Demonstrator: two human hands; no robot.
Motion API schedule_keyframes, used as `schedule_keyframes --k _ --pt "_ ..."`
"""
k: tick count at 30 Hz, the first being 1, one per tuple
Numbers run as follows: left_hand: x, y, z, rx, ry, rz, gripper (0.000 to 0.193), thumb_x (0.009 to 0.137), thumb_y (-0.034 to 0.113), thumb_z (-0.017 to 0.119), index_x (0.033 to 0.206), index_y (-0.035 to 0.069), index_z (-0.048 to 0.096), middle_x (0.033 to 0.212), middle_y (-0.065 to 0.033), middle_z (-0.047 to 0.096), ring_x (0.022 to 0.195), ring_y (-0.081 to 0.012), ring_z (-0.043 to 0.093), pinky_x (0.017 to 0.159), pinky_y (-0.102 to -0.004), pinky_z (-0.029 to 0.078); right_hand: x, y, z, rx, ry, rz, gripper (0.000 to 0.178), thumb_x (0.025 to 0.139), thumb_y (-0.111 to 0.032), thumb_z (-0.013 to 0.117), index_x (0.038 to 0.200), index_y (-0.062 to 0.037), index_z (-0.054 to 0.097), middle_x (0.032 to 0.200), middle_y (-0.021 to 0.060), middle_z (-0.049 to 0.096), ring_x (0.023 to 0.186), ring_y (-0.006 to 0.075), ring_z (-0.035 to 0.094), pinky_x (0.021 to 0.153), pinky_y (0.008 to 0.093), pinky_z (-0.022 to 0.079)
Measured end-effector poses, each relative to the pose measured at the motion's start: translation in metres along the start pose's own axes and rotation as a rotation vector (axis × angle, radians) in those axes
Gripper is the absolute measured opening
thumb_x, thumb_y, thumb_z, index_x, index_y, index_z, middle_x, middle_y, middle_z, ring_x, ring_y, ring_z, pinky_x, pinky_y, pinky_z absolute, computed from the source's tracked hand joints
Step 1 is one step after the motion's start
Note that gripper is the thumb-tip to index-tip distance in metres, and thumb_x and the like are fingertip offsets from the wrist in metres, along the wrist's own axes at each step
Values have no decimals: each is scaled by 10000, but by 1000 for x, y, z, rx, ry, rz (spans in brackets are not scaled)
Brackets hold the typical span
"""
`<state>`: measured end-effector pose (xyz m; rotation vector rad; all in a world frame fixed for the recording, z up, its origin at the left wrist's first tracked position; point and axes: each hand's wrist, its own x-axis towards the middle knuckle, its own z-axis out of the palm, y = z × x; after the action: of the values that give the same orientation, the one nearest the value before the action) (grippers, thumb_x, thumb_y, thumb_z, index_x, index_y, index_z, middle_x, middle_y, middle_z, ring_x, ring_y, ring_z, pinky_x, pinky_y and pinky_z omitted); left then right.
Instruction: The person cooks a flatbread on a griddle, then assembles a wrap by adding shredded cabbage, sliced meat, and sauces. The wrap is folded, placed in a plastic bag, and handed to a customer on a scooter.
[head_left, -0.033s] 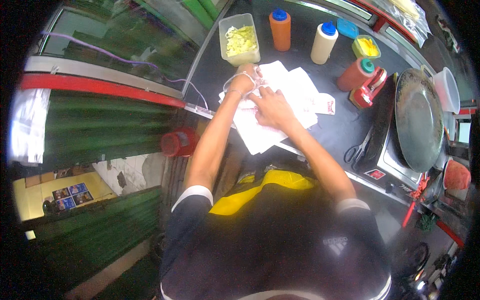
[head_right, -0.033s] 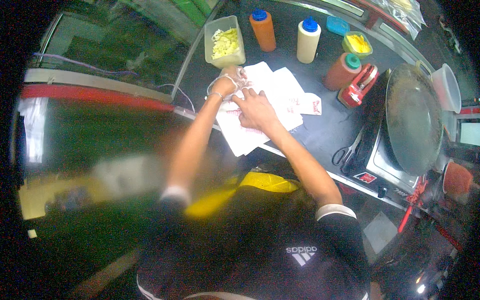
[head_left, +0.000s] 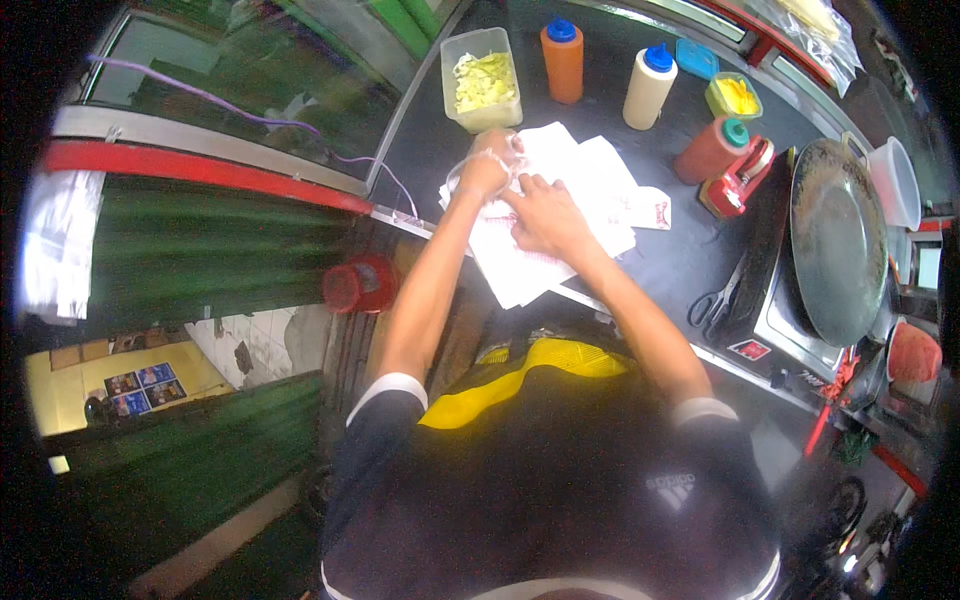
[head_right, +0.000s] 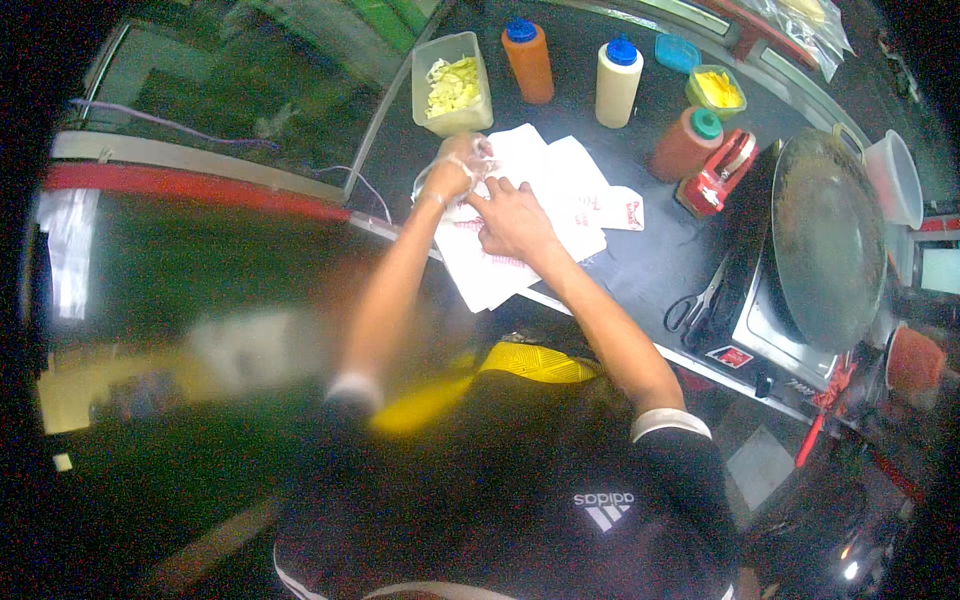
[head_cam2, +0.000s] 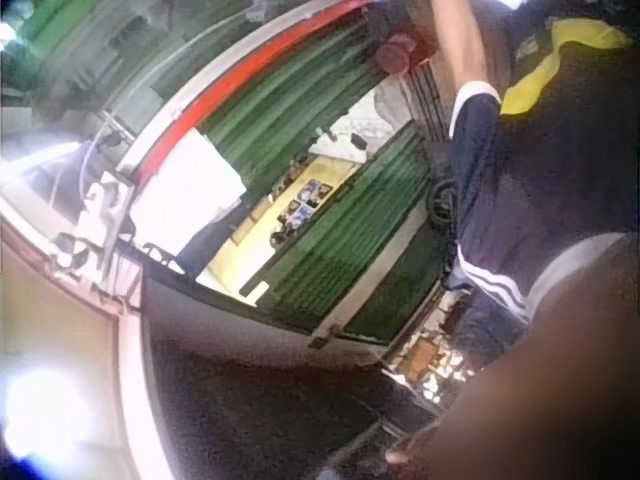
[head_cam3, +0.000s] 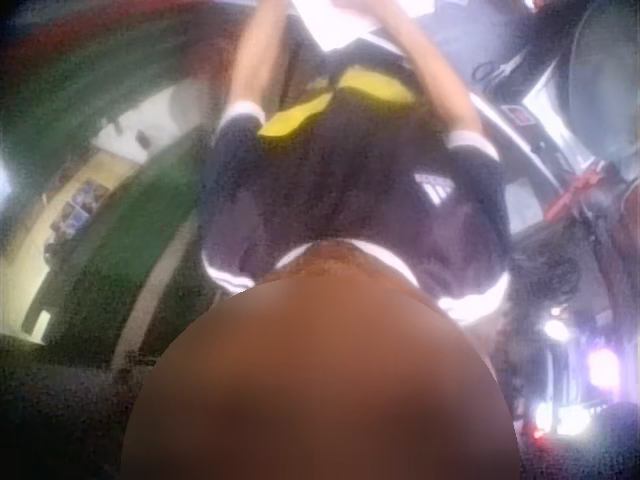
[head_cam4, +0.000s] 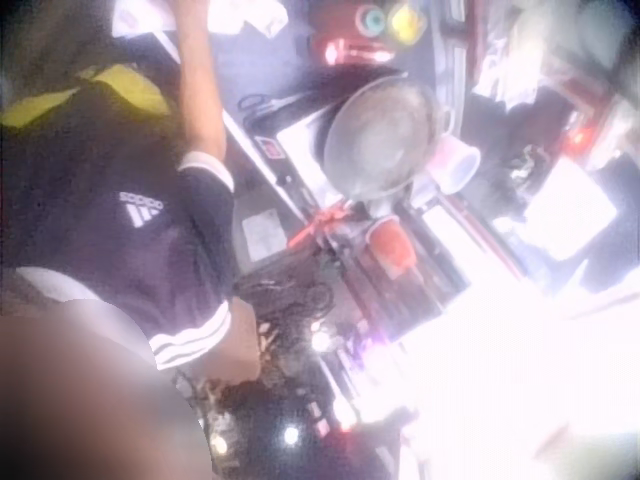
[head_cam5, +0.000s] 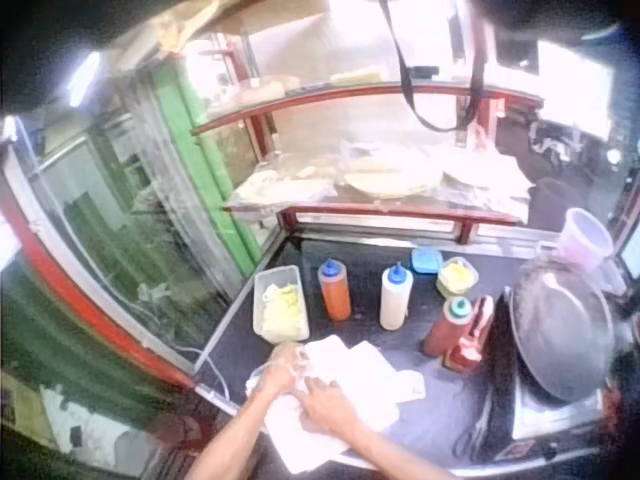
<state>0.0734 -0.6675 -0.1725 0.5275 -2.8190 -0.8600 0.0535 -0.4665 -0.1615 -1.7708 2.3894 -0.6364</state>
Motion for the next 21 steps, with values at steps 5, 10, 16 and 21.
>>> schedule_keyframes --k 5,10,16,21 --pt "-141 22 -13 -748 178 -616 253 1079 228 735 1129 -15 787 1062 -156 804 921 -283 763 810 -401 608 -3 2 -6 74 -56 13 571 809 -201 764 1373 -152 691 1166 190 678 1165 382 684 943 552 549" --pt "-177 36 34 -1580 441 -907 356 1091 256 766 1195 -82 720 975 -157 786 794 -262 748 720 -376 636 -16 0 -16 157 -68 -32 559 810 -173 756 1367 -143 715 1157 185 684 1162 373 679 956 533 551" --pt "-179 47 72 -880 704 -688 378 1122 241 717 1292 -95 746 923 -110 780 719 -171 630 689 -354 566 -39 -6 -19 192 -86 -81 542 845 -172 745 1374 -70 692 1166 199 662 1127 390 650 968 521 529" --pt "-185 42 74 -617 558 -285 406 1113 97 618 1492 -39 667 1399 -295 730 1278 -291 739 1050 -371 599 -39 6 -9 251 -125 -151 558 830 -160 764 1335 59 670 1179 243 662 1124 428 647 977 531 544"
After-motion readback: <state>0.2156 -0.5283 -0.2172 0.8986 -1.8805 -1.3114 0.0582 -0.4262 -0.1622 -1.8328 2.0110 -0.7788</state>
